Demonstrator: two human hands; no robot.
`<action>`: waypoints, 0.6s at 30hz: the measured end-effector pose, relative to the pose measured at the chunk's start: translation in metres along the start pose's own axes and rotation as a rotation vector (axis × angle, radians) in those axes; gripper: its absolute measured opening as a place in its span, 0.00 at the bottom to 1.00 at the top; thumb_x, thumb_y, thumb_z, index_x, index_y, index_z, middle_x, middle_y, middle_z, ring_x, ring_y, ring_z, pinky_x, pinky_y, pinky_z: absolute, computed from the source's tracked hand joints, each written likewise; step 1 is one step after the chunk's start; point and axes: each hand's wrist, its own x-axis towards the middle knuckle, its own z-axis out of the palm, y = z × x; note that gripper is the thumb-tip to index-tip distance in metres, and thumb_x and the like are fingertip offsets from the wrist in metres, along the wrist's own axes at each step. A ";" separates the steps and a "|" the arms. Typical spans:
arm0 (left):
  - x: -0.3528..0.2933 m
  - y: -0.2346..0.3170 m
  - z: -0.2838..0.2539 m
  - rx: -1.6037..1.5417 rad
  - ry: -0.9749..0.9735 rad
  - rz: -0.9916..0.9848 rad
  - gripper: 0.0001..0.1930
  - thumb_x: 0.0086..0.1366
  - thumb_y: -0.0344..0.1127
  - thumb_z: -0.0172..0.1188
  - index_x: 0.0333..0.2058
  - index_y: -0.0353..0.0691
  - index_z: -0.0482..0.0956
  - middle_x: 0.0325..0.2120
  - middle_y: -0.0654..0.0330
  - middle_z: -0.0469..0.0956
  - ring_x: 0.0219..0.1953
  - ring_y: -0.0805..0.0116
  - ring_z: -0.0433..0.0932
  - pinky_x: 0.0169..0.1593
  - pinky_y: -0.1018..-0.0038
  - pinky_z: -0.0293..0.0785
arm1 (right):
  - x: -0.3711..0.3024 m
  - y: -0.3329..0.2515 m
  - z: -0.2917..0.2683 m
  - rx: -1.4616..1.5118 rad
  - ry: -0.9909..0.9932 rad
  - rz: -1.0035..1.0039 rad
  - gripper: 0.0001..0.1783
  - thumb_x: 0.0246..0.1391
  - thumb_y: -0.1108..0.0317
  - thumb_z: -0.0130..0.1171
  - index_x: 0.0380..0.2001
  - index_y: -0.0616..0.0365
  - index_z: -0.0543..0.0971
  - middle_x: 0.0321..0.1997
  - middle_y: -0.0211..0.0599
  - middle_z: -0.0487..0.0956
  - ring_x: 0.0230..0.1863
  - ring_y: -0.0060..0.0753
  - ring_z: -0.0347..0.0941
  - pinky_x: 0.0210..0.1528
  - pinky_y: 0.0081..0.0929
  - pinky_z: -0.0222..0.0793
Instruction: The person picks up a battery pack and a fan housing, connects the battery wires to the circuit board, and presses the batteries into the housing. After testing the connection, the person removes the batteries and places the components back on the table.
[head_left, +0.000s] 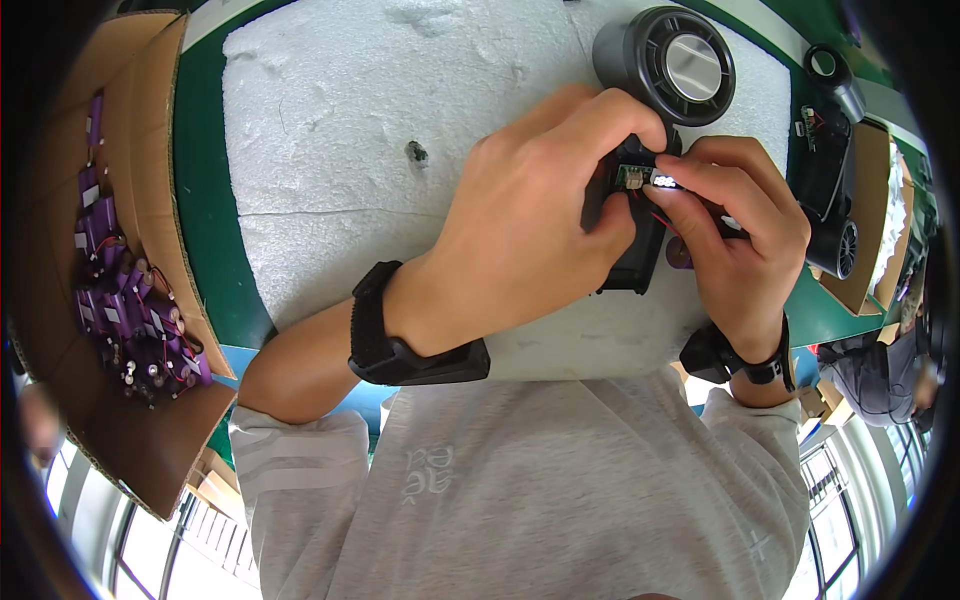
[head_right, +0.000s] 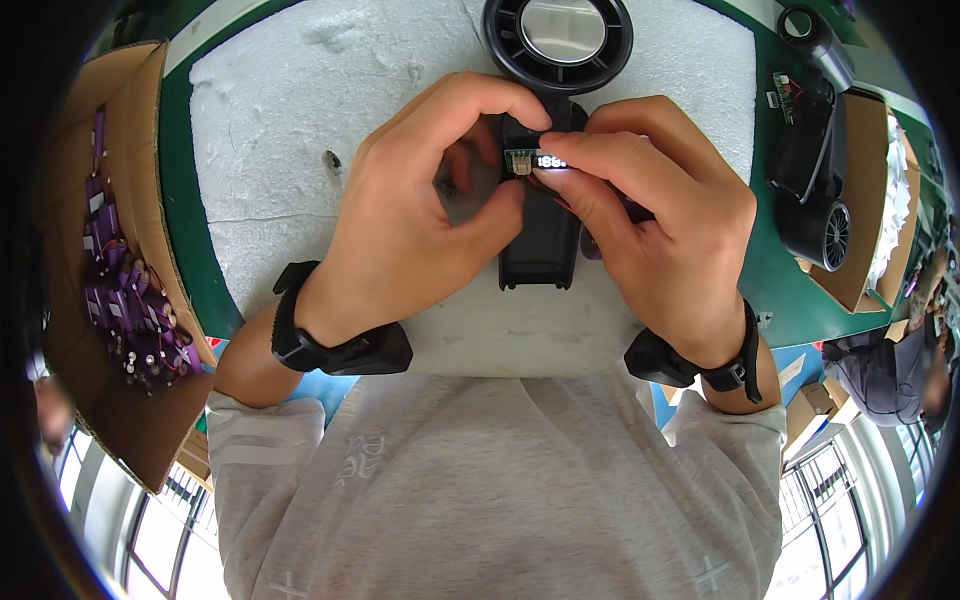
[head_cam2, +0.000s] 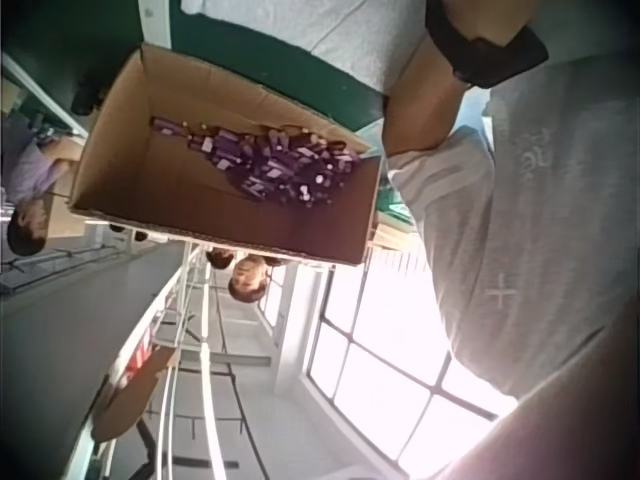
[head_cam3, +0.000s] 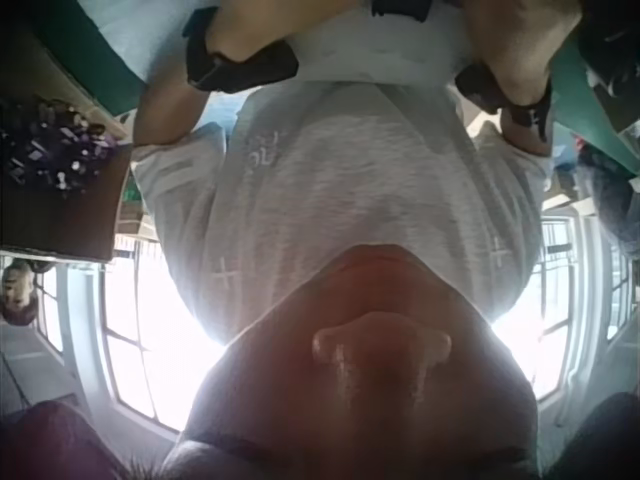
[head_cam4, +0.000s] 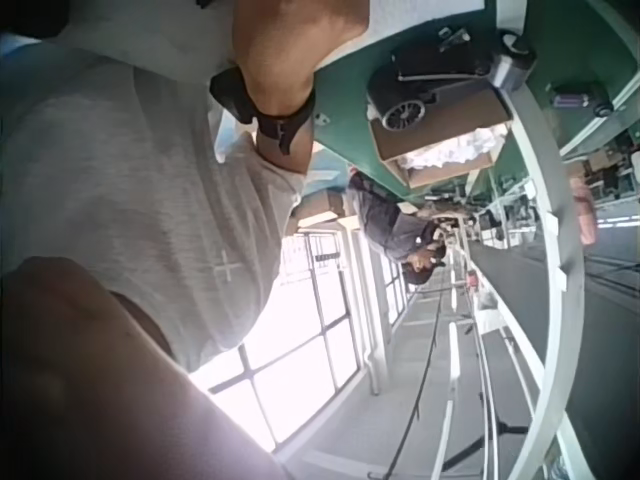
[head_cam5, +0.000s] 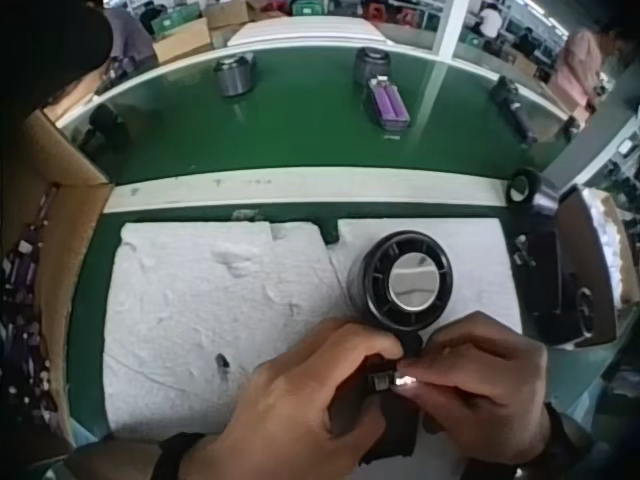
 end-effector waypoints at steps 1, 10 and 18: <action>0.001 0.001 0.001 0.008 0.007 -0.019 0.19 0.48 0.20 0.62 0.41 0.40 0.76 0.31 0.63 0.75 0.26 0.76 0.73 0.27 0.80 0.69 | 0.000 0.000 0.000 -0.006 0.000 -0.002 0.12 0.40 0.77 0.71 0.33 0.59 0.83 0.31 0.36 0.79 0.24 0.25 0.74 0.23 0.19 0.68; 0.001 0.002 0.004 -0.039 0.058 -0.129 0.18 0.48 0.20 0.62 0.39 0.41 0.72 0.23 0.63 0.74 0.22 0.75 0.73 0.26 0.79 0.69 | 0.001 -0.001 0.009 0.001 0.101 0.021 0.13 0.39 0.78 0.72 0.32 0.59 0.83 0.31 0.35 0.79 0.24 0.24 0.75 0.23 0.19 0.70; 0.002 -0.003 0.003 0.001 0.027 -0.110 0.18 0.49 0.20 0.63 0.38 0.41 0.68 0.19 0.62 0.73 0.21 0.74 0.75 0.26 0.79 0.70 | 0.003 0.002 0.009 -0.032 0.122 -0.064 0.12 0.39 0.78 0.72 0.31 0.60 0.83 0.30 0.35 0.79 0.24 0.24 0.75 0.22 0.18 0.70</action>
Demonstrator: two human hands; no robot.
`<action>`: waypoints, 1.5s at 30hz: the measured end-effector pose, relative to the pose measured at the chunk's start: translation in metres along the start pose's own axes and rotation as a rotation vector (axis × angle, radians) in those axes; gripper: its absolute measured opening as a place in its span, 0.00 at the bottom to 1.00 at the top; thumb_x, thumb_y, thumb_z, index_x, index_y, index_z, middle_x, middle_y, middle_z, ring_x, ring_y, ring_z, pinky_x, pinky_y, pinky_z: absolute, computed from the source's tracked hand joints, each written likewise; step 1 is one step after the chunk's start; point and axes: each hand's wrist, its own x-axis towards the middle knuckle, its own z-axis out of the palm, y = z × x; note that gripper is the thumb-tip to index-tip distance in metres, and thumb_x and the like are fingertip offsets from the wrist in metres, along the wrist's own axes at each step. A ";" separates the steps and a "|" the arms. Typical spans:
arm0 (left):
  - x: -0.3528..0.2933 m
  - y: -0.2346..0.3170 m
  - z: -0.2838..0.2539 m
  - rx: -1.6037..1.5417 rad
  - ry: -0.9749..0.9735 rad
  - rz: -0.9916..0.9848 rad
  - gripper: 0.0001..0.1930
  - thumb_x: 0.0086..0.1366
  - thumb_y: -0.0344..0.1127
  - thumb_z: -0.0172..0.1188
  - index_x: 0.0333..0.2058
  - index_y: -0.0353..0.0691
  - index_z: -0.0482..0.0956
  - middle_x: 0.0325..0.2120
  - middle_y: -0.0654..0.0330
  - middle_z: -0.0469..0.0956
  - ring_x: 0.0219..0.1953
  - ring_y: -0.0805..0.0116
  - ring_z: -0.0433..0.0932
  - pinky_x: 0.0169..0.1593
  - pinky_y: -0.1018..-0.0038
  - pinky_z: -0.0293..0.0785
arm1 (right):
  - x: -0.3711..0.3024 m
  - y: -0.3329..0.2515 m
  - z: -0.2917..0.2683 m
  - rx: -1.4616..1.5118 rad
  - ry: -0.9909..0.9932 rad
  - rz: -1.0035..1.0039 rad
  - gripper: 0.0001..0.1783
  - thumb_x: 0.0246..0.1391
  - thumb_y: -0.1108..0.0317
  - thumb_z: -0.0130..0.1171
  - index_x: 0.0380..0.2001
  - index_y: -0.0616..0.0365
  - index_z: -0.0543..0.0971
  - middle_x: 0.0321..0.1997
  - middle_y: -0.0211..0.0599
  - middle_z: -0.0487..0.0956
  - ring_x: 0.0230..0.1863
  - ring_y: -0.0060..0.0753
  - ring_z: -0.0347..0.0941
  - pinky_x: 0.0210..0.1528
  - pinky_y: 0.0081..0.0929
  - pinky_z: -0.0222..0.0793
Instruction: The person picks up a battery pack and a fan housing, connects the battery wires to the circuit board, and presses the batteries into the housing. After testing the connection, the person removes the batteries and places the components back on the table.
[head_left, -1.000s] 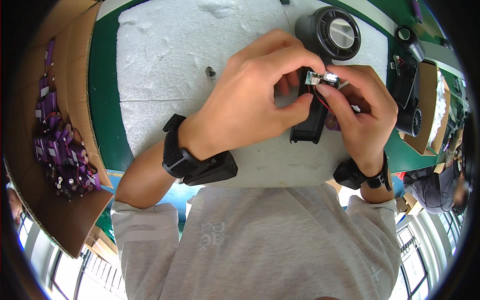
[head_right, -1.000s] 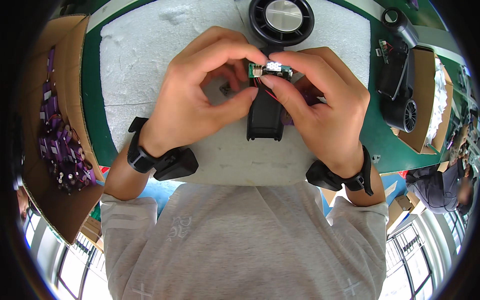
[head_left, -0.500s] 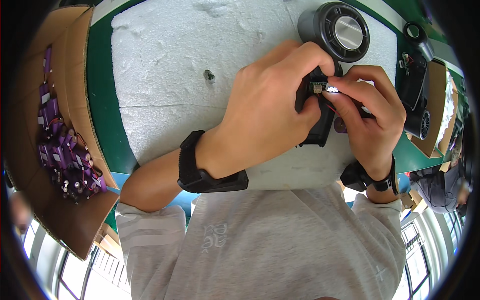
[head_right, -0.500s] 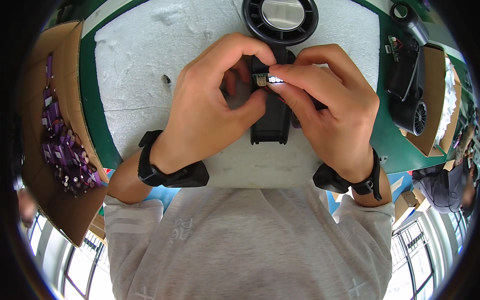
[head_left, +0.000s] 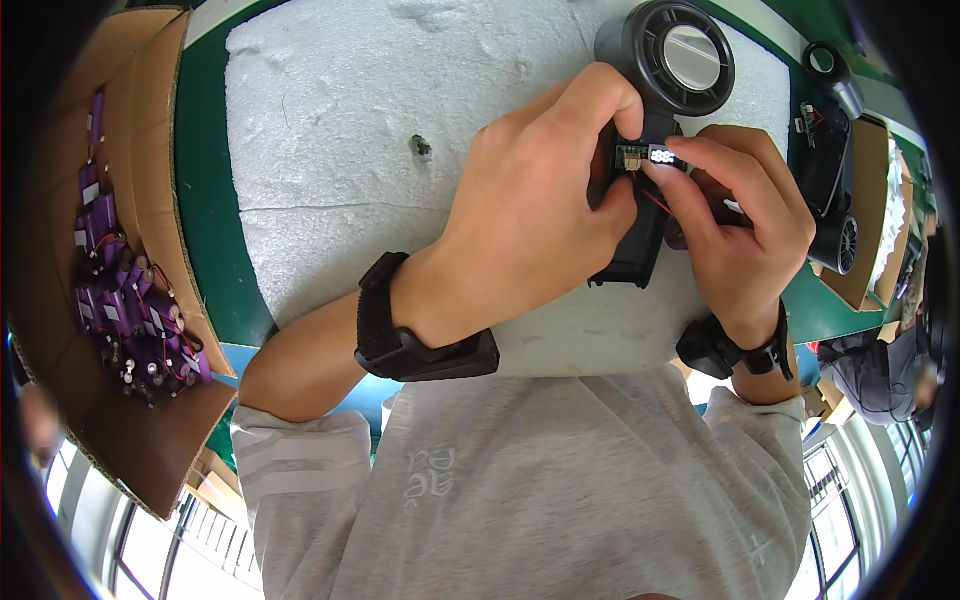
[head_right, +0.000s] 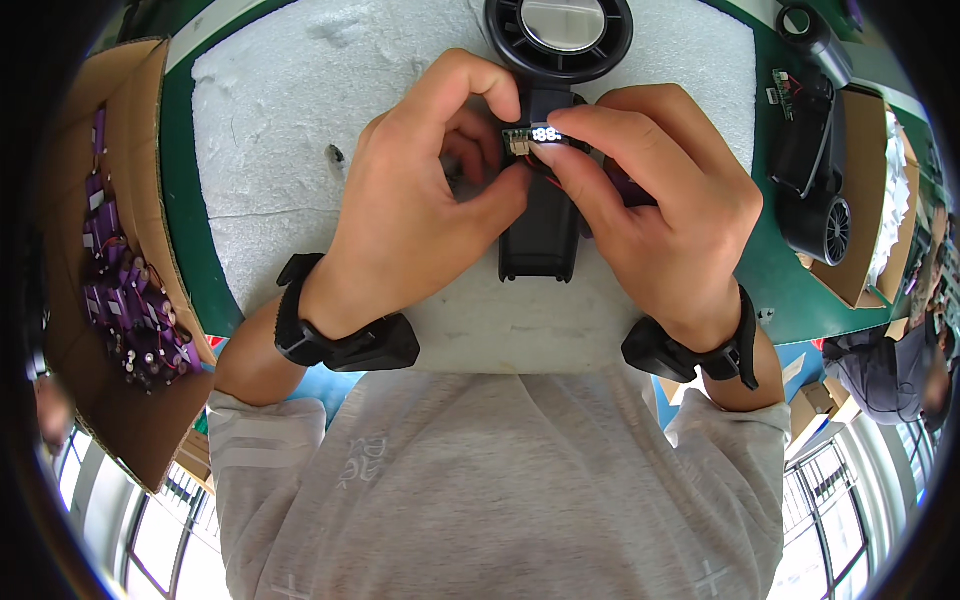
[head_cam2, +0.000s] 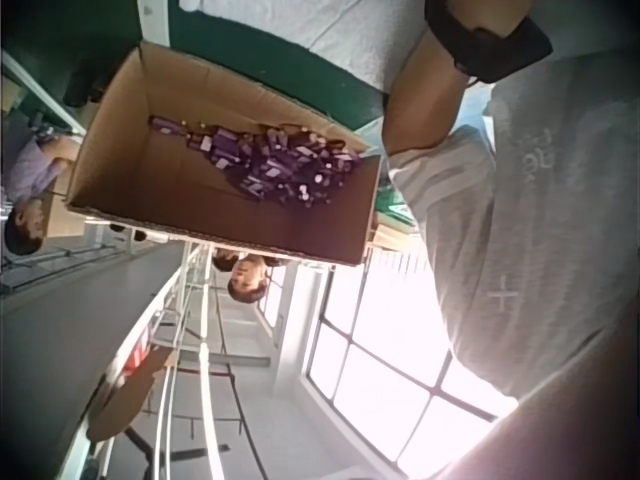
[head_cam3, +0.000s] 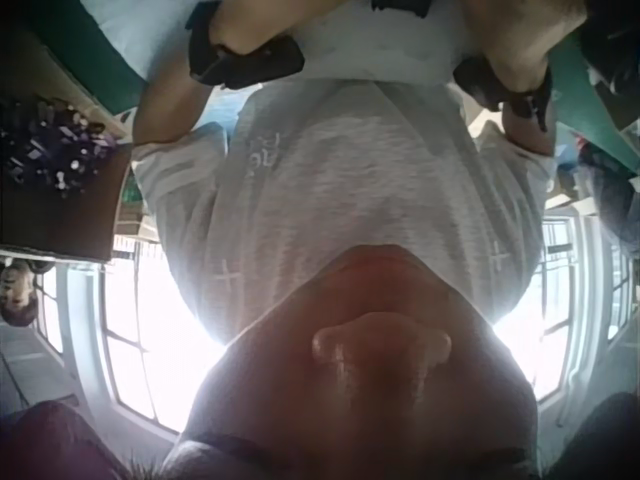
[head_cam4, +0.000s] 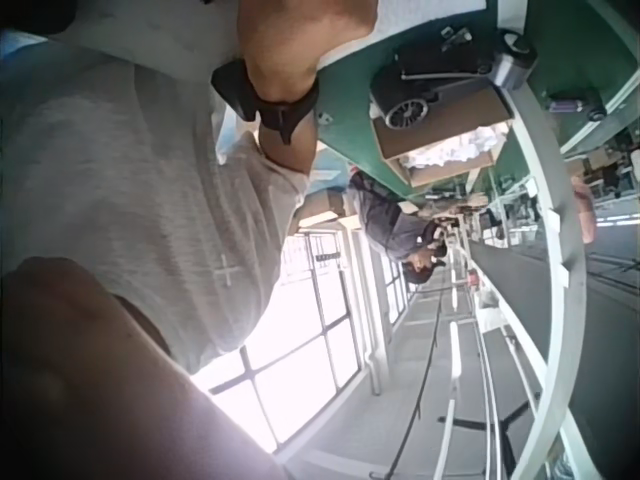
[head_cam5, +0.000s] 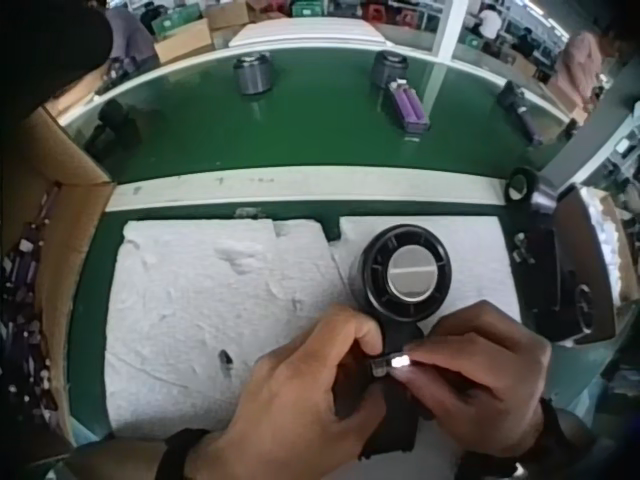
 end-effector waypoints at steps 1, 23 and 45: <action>0.000 0.000 0.000 0.001 -0.005 0.005 0.18 0.49 0.20 0.63 0.38 0.40 0.69 0.19 0.62 0.73 0.21 0.74 0.75 0.26 0.79 0.70 | 0.000 0.000 0.000 0.000 -0.001 -0.002 0.12 0.39 0.78 0.72 0.31 0.60 0.83 0.30 0.35 0.79 0.24 0.24 0.75 0.22 0.18 0.70; 0.001 -0.002 -0.002 -0.048 -0.022 0.025 0.17 0.48 0.21 0.63 0.36 0.40 0.68 0.21 0.61 0.74 0.23 0.73 0.77 0.29 0.78 0.74 | -0.001 -0.001 -0.001 0.002 -0.002 0.047 0.11 0.39 0.80 0.71 0.30 0.62 0.82 0.29 0.35 0.79 0.21 0.19 0.73 0.19 0.15 0.66; 0.011 -0.003 -0.020 0.092 -0.123 0.301 0.16 0.54 0.20 0.64 0.40 0.47 0.85 0.37 0.52 0.80 0.31 0.60 0.80 0.34 0.73 0.75 | 0.010 0.008 -0.032 0.152 -0.524 0.303 0.29 0.37 0.82 0.71 0.46 0.60 0.74 0.35 0.33 0.77 0.29 0.21 0.74 0.34 0.19 0.72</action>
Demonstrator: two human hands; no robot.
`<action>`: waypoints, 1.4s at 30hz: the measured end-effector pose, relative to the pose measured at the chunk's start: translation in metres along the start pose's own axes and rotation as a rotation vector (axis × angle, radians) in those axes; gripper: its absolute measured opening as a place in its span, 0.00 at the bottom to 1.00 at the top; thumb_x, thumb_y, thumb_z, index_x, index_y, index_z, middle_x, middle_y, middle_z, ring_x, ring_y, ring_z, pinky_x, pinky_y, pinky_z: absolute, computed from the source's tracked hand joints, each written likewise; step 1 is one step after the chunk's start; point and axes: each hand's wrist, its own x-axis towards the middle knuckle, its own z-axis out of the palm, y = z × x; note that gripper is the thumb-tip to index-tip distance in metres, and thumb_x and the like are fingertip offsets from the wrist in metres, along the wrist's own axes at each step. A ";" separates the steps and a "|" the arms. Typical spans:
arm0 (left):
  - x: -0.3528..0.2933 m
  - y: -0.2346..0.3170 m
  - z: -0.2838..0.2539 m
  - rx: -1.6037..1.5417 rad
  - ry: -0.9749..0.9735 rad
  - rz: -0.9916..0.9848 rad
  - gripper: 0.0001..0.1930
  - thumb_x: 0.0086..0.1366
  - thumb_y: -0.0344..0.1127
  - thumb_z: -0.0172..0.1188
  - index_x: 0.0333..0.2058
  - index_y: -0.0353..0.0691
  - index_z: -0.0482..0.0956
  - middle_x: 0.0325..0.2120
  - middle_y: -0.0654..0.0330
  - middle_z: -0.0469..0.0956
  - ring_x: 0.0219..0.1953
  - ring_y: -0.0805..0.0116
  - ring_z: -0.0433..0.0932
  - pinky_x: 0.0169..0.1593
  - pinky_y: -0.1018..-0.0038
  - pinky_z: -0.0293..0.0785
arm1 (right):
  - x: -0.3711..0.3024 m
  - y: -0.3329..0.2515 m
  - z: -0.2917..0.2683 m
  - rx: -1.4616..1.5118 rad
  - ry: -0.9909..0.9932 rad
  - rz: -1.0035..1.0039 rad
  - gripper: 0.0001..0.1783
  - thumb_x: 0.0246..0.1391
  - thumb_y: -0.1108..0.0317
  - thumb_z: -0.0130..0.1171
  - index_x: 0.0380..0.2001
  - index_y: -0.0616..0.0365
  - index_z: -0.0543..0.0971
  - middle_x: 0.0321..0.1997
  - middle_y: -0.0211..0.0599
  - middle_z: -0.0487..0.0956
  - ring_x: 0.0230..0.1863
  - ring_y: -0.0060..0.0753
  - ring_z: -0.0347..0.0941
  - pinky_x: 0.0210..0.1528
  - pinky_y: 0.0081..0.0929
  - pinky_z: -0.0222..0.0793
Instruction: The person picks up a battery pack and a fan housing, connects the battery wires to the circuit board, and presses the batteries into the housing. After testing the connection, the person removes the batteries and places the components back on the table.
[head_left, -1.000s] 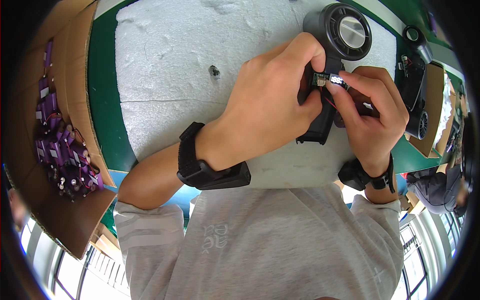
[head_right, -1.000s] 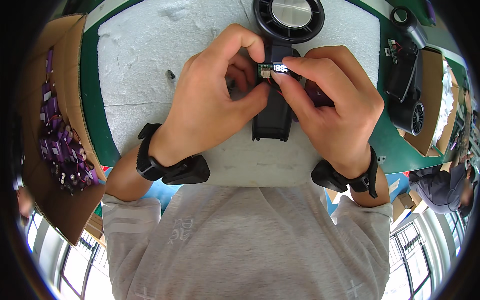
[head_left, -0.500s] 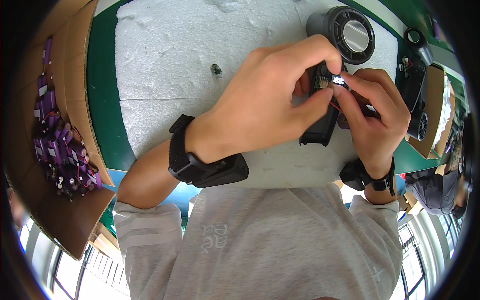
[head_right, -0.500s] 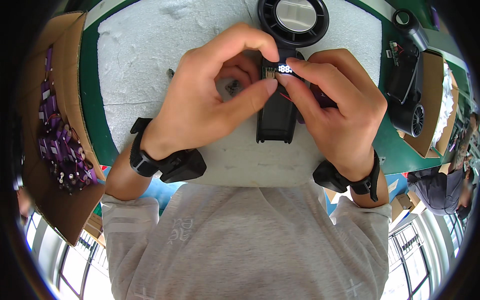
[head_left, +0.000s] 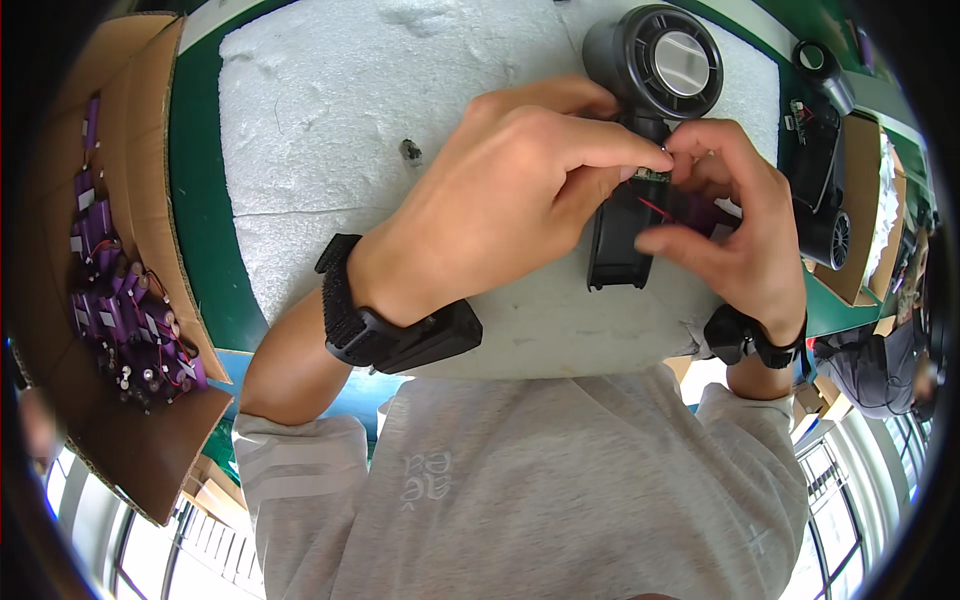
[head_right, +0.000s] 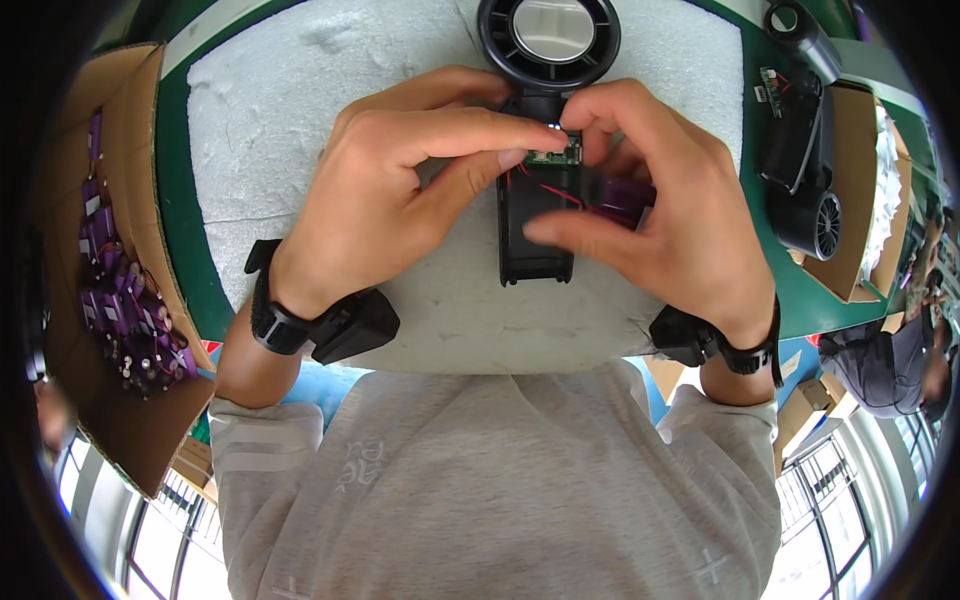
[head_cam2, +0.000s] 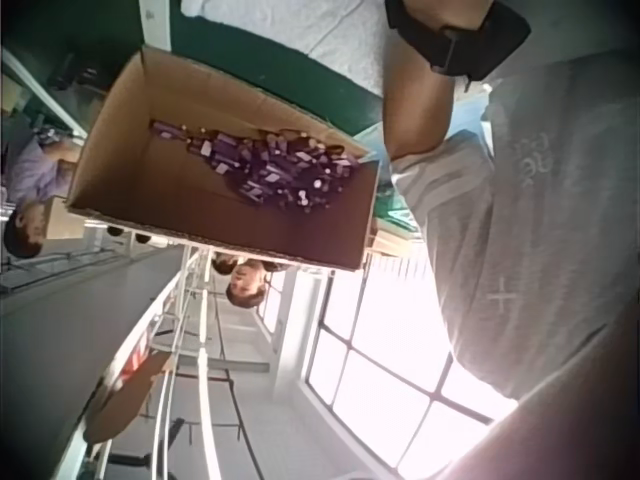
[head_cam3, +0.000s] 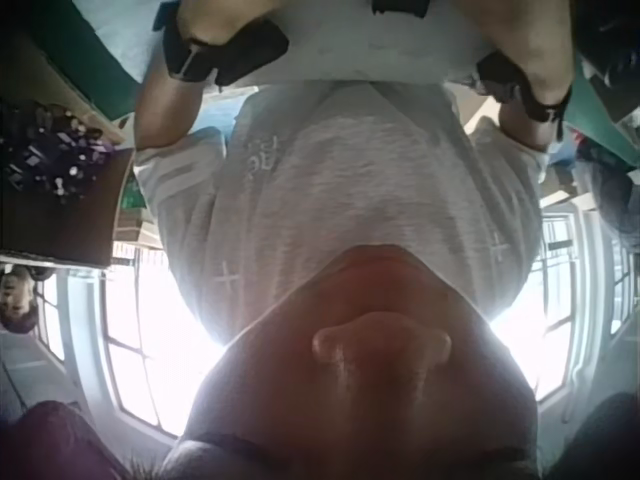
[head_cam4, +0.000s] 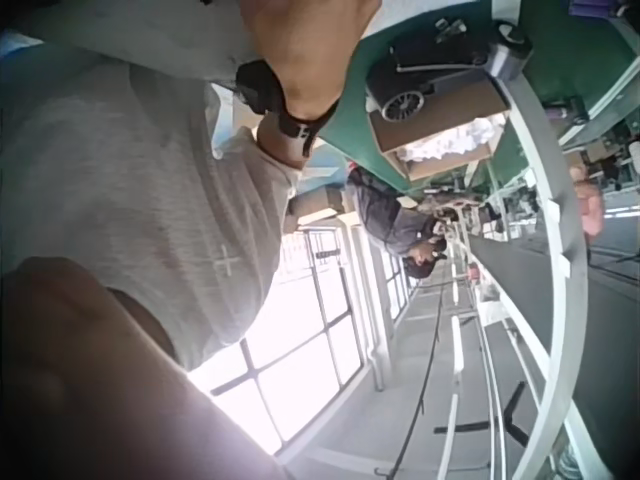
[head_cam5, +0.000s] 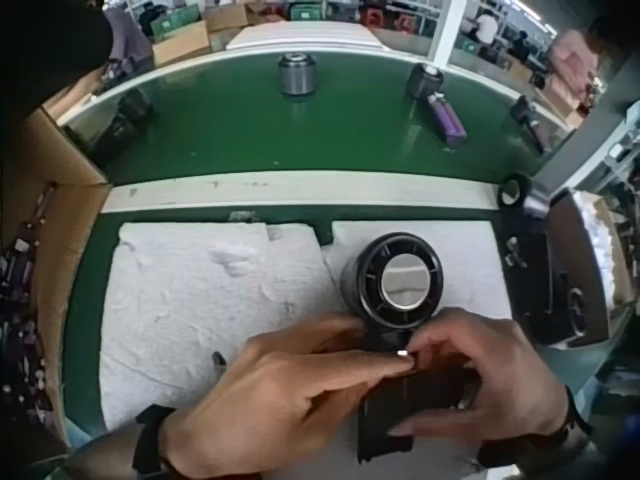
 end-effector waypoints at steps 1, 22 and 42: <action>-0.001 -0.001 0.000 0.001 0.003 0.002 0.16 0.54 0.20 0.64 0.40 0.47 0.85 0.37 0.52 0.80 0.31 0.60 0.80 0.34 0.73 0.75 | -0.002 -0.003 -0.001 0.006 -0.007 -0.030 0.32 0.33 0.82 0.72 0.47 0.60 0.73 0.37 0.34 0.76 0.31 0.23 0.74 0.35 0.20 0.72; 0.000 0.006 -0.018 -0.255 0.078 -0.304 0.17 0.52 0.17 0.59 0.40 0.40 0.83 0.42 0.57 0.75 0.39 0.73 0.78 0.41 0.80 0.76 | -0.012 -0.011 -0.008 -0.405 0.216 -0.346 0.12 0.33 0.80 0.71 0.25 0.66 0.78 0.40 0.42 0.81 0.34 0.40 0.77 0.33 0.29 0.73; -0.001 -0.003 0.000 -0.147 0.218 -0.161 0.14 0.50 0.21 0.59 0.37 0.42 0.82 0.34 0.57 0.77 0.29 0.63 0.78 0.36 0.71 0.76 | -0.019 -0.009 -0.004 -0.484 0.228 -0.339 0.08 0.39 0.82 0.66 0.26 0.67 0.79 0.42 0.45 0.82 0.37 0.43 0.79 0.37 0.32 0.76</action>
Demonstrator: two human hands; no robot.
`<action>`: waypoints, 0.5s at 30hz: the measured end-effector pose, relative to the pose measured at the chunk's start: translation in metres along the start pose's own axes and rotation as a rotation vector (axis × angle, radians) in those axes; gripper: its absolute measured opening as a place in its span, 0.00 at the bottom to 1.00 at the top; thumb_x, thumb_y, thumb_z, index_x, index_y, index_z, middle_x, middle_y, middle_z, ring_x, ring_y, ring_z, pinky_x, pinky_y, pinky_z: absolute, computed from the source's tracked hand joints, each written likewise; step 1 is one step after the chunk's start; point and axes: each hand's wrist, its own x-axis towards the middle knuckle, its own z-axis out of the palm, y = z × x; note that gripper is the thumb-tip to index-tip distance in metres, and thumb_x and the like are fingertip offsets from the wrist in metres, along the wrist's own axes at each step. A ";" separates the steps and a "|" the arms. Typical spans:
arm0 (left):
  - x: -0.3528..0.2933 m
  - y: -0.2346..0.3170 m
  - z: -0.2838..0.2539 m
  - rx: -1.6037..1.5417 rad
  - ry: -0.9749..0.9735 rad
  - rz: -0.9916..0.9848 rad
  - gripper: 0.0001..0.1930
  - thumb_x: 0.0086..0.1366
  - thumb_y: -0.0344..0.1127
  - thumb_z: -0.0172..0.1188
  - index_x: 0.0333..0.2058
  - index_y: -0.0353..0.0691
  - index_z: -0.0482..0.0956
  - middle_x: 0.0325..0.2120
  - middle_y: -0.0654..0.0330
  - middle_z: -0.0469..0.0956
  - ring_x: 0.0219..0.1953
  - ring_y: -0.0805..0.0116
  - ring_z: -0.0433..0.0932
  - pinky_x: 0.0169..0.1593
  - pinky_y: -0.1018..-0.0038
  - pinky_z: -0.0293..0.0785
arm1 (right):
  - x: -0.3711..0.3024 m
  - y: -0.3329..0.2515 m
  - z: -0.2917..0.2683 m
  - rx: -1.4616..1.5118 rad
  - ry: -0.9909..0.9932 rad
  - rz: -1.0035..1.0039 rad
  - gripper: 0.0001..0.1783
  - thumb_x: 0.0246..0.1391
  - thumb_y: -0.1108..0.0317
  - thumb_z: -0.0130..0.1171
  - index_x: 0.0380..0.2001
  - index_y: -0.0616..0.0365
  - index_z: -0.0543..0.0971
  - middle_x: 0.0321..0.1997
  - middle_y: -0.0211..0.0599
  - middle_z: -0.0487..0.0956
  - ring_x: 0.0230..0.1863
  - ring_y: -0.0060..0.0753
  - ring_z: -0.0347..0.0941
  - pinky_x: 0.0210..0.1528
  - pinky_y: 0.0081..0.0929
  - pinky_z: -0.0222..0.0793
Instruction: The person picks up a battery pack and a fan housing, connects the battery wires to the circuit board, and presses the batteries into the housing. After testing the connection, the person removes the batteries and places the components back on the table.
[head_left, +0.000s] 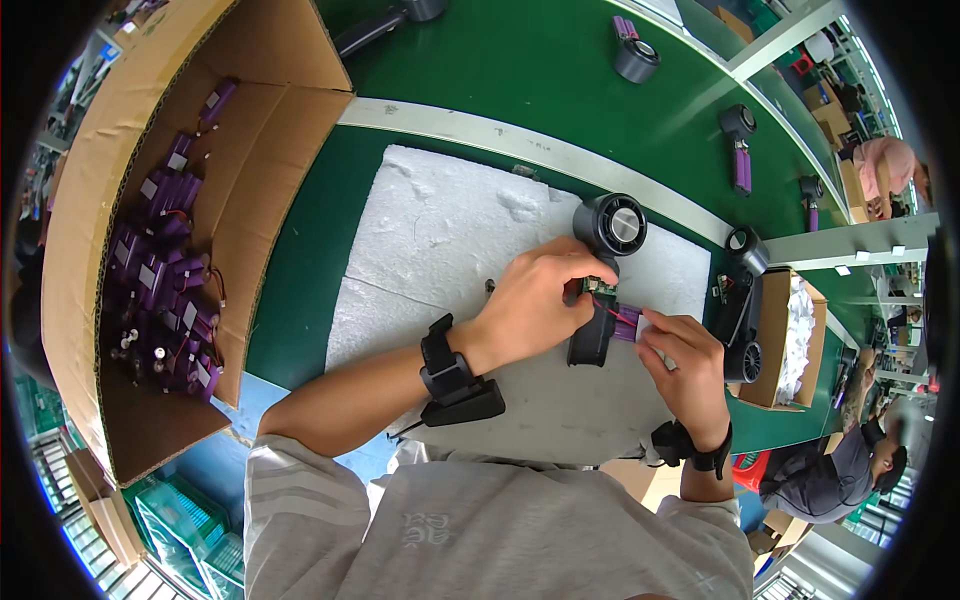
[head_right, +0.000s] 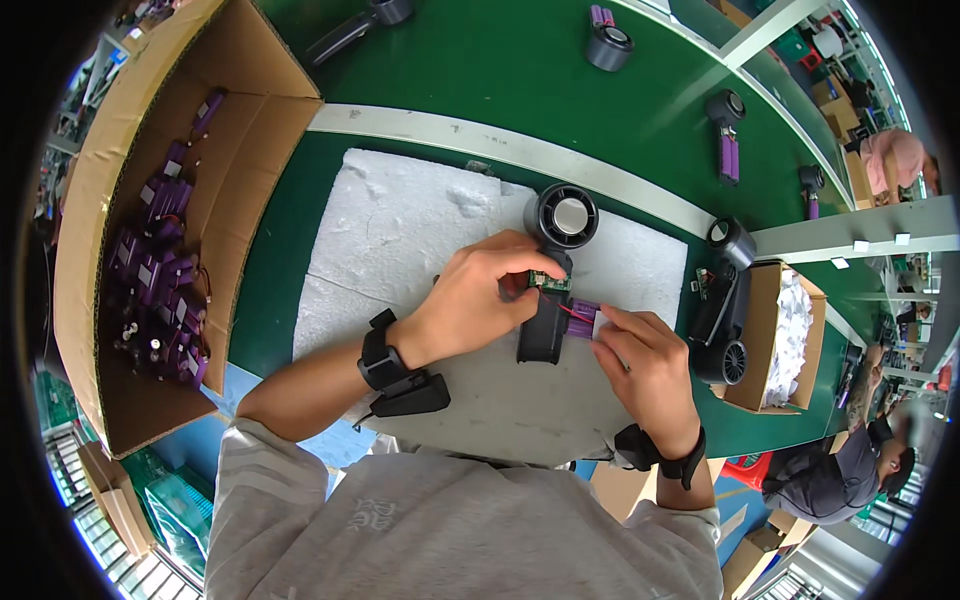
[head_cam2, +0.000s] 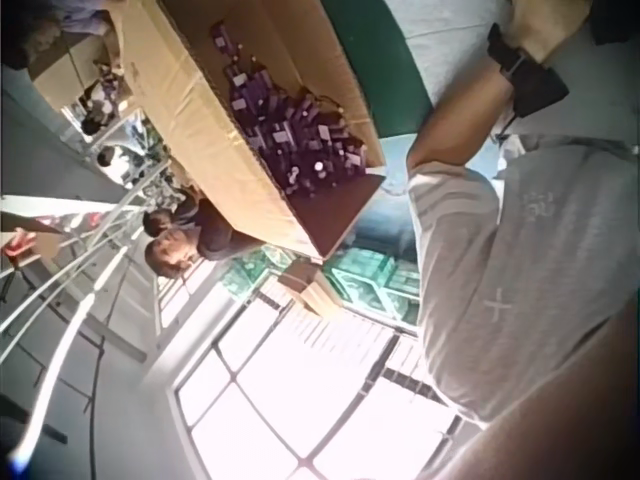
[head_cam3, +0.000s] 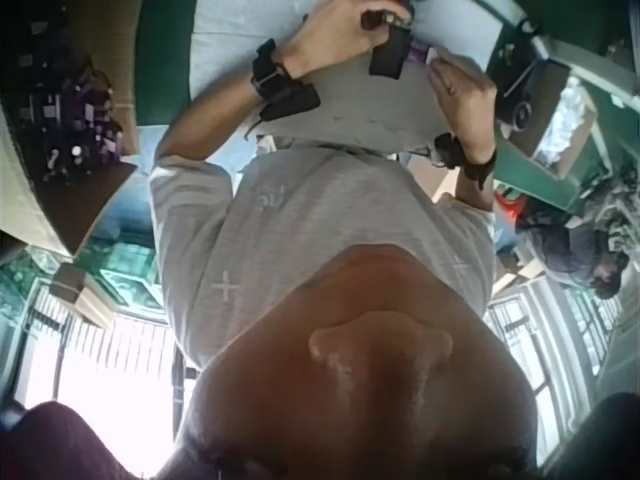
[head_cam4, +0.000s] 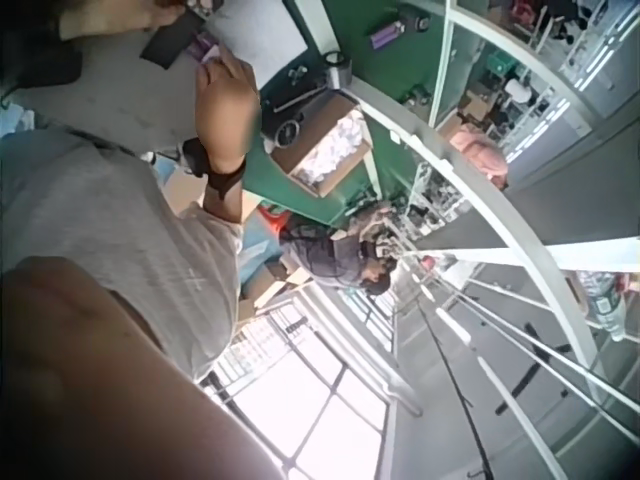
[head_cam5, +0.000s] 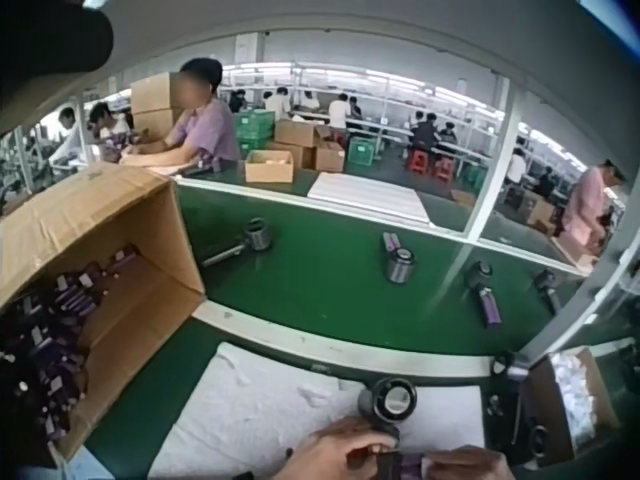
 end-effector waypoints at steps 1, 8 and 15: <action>0.000 0.000 0.000 -0.010 0.001 -0.003 0.14 0.50 0.21 0.59 0.36 0.42 0.82 0.33 0.57 0.77 0.29 0.61 0.78 0.36 0.69 0.76 | 0.000 -0.001 0.000 -0.002 -0.003 -0.002 0.08 0.39 0.82 0.66 0.26 0.67 0.79 0.42 0.45 0.82 0.37 0.43 0.79 0.37 0.32 0.76; -0.001 0.000 -0.006 0.013 -0.039 -0.018 0.14 0.52 0.21 0.59 0.38 0.41 0.81 0.34 0.59 0.77 0.31 0.65 0.78 0.37 0.73 0.76 | 0.004 -0.007 0.000 -0.010 -0.016 0.011 0.07 0.41 0.82 0.64 0.27 0.67 0.77 0.43 0.45 0.80 0.38 0.46 0.77 0.39 0.33 0.74; 0.001 0.003 -0.006 -0.011 -0.103 -0.043 0.16 0.53 0.20 0.58 0.41 0.40 0.81 0.38 0.59 0.76 0.33 0.69 0.78 0.37 0.76 0.76 | 0.002 -0.012 0.005 -0.227 -0.034 -0.062 0.09 0.42 0.82 0.62 0.28 0.66 0.72 0.46 0.45 0.75 0.38 0.45 0.74 0.40 0.34 0.72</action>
